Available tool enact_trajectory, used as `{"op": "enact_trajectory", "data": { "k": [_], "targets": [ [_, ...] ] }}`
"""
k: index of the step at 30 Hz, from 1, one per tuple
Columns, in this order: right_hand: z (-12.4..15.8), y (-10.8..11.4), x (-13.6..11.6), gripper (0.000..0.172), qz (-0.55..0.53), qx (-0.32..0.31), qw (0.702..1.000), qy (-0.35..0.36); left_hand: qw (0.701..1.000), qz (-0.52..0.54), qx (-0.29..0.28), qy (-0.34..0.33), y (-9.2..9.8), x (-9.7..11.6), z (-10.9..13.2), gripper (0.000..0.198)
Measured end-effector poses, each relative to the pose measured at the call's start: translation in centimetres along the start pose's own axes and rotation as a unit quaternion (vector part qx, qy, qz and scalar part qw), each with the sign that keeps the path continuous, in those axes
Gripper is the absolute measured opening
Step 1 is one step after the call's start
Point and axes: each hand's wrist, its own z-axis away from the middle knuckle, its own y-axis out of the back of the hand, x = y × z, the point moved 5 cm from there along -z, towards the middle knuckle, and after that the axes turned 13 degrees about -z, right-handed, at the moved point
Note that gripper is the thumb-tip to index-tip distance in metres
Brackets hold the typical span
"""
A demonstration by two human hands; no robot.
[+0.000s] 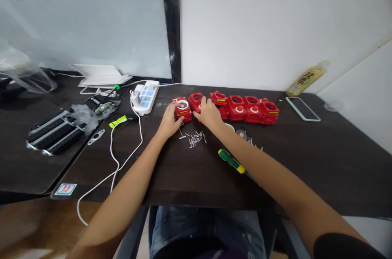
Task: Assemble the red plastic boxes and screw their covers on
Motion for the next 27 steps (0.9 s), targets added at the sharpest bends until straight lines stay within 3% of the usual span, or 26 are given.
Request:
{"op": "enact_trajectory", "data": {
  "k": [4,8,11,14,17,19,21,25,27],
  "targets": [
    [0.2,0.9,-0.1,0.075,0.004,-0.024,1.000,0.013,0.999,0.012,-0.019,0.023,0.0,-0.6,-0.2,0.055],
    [1.5,3.9,0.2,0.058,-0.042,0.018,0.999,0.016,0.999,0.015,-0.018,0.027,-0.1,-0.8,-0.1,0.050],
    [4.0,6.9,0.7,0.044,-0.106,0.060,0.992,0.032,1.000,-0.001,0.001,0.028,-0.1,-0.9,-0.1,0.044],
    [7.8,8.7,1.5,0.038,-0.160,0.034,0.986,0.023,0.999,-0.031,0.019,0.032,0.2,-1.1,-0.1,0.041],
    [12.6,8.1,1.9,0.030,-0.179,-0.059,0.982,0.007,0.998,-0.054,0.028,0.033,0.9,-1.2,-0.3,0.040],
    [15.7,7.3,1.6,0.026,-0.191,-0.084,0.978,0.008,0.996,-0.064,0.042,0.042,1.5,-1.3,-0.3,0.040],
    [18.4,6.7,1.1,0.022,-0.207,-0.068,0.976,0.026,0.995,-0.071,0.057,0.051,2.0,-1.4,-0.3,0.041],
    [22.9,5.8,0.5,0.016,-0.217,0.036,0.975,0.041,0.991,-0.093,0.069,0.059,2.7,-1.2,-0.4,0.044],
    [24.7,5.2,0.1,0.017,-0.235,0.049,0.969,0.067,0.990,-0.104,0.069,0.072,2.9,-1.2,-0.5,0.045]
  ]
}}
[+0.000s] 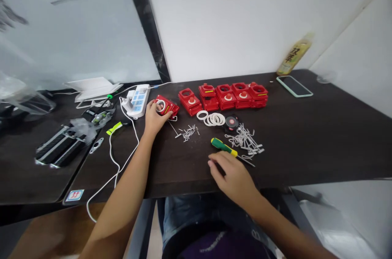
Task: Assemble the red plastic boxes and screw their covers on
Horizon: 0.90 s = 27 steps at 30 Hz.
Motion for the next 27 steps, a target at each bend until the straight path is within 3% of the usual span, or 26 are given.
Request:
{"op": "enact_trajectory", "data": {
  "k": [3,6,10,14,17,20,23,27],
  "targets": [
    [1.9,-1.5,-0.6,0.018,-0.029,-0.036,0.998,0.044,1.000,-0.015,0.003,0.015,0.3,-0.1,-0.3,0.046],
    [1.6,-3.5,-1.4,0.016,-0.012,-0.064,0.995,0.077,0.999,-0.028,0.018,0.020,0.6,0.0,-0.4,0.048],
    [-2.6,-7.7,-2.8,0.017,0.054,-0.116,0.986,0.109,0.998,-0.034,0.043,0.027,0.9,0.4,0.0,0.059],
    [-7.0,-11.9,-2.8,0.051,0.115,-0.118,0.983,0.082,0.998,-0.039,0.045,0.027,1.1,0.7,0.7,0.072],
    [-7.7,-13.6,-3.0,0.055,0.130,-0.141,0.977,0.089,0.997,-0.036,0.045,0.047,1.7,0.6,1.0,0.070],
    [-6.4,-13.1,-3.7,0.034,0.118,-0.173,0.969,0.130,0.995,-0.040,0.072,0.063,3.4,0.8,1.1,0.070],
    [-4.2,-11.3,-3.9,0.018,0.094,-0.196,0.963,0.162,0.991,-0.059,0.105,0.061,5.6,1.7,1.8,0.068],
    [-0.6,-8.1,-2.9,0.012,0.061,-0.192,0.961,0.192,0.992,-0.054,0.077,0.084,7.6,2.4,4.7,0.076]
  ]
}}
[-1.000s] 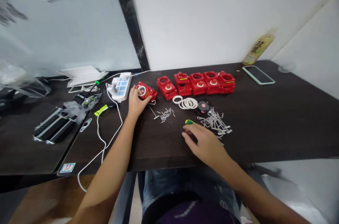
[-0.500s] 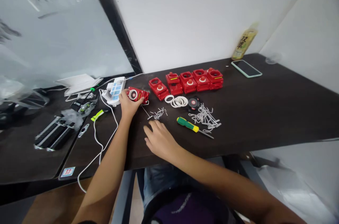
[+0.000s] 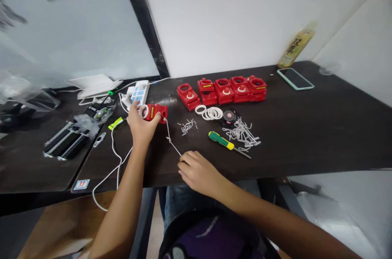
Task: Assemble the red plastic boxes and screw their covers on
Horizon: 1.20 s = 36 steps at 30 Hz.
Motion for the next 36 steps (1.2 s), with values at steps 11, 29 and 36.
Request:
{"op": "enact_trajectory", "data": {
  "k": [11,29,36],
  "targets": [
    [9.1,4.5,2.2,0.029,-0.003,0.129,0.986,-0.103,0.992,-0.103,-0.071,-0.031,4.2,2.6,10.5,0.057],
    [7.3,7.1,4.1,0.009,0.013,0.119,0.981,-0.153,0.990,-0.110,-0.068,-0.052,3.6,5.8,15.2,0.059],
    [7.6,4.0,3.5,0.014,-0.049,0.095,0.969,-0.221,0.984,0.085,-0.005,-0.159,6.0,8.9,18.9,0.015]
  ]
}}
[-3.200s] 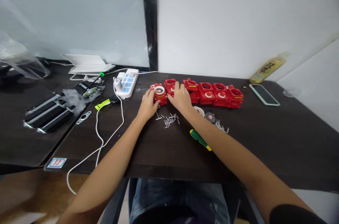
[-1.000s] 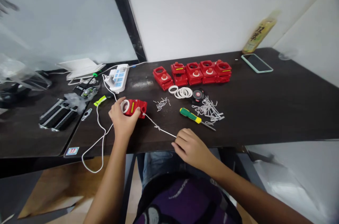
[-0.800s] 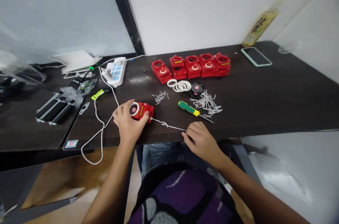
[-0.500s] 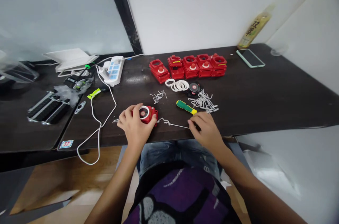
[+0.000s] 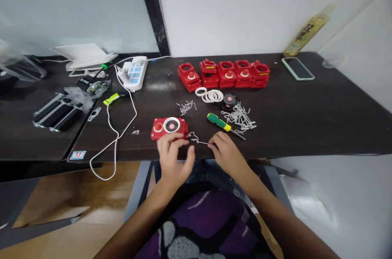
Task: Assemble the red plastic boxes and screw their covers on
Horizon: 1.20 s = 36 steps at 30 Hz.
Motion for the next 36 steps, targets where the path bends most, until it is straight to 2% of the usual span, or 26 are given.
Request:
{"op": "enact_trajectory", "data": {
  "k": [3,6,9,13,17,24,27,36],
  "targets": [
    [0.0,-0.1,-0.3,0.019,0.010,0.013,1.000,-0.006,0.994,0.073,-0.079,0.013,-1.4,0.8,1.1,0.007],
    [0.2,0.4,-0.2,0.017,-0.034,0.016,0.999,-0.022,0.984,0.098,-0.136,0.052,-3.0,0.3,1.3,0.006],
    [0.4,1.0,0.2,0.014,-0.100,0.013,0.994,-0.040,0.976,0.123,-0.155,0.093,-3.9,-0.3,0.9,0.005],
    [0.5,1.6,0.9,0.014,-0.133,0.027,0.991,-0.017,0.959,0.168,-0.180,0.138,-4.9,-0.1,0.4,0.023],
    [0.4,1.9,1.3,0.015,-0.145,0.049,0.988,0.004,0.962,0.160,-0.178,0.134,-5.5,0.3,0.4,0.009],
    [0.7,1.4,1.3,0.014,-0.122,0.072,0.990,0.023,0.963,0.163,-0.162,0.143,-5.4,-0.2,0.5,0.011],
    [0.8,1.1,1.5,0.014,-0.116,0.073,0.990,0.018,0.960,0.161,-0.172,0.151,-5.5,-0.5,0.6,0.012],
    [0.6,1.3,1.7,0.014,-0.102,0.127,0.986,0.018,0.949,0.182,-0.194,0.168,-6.0,-1.2,1.1,0.014]
  ]
}}
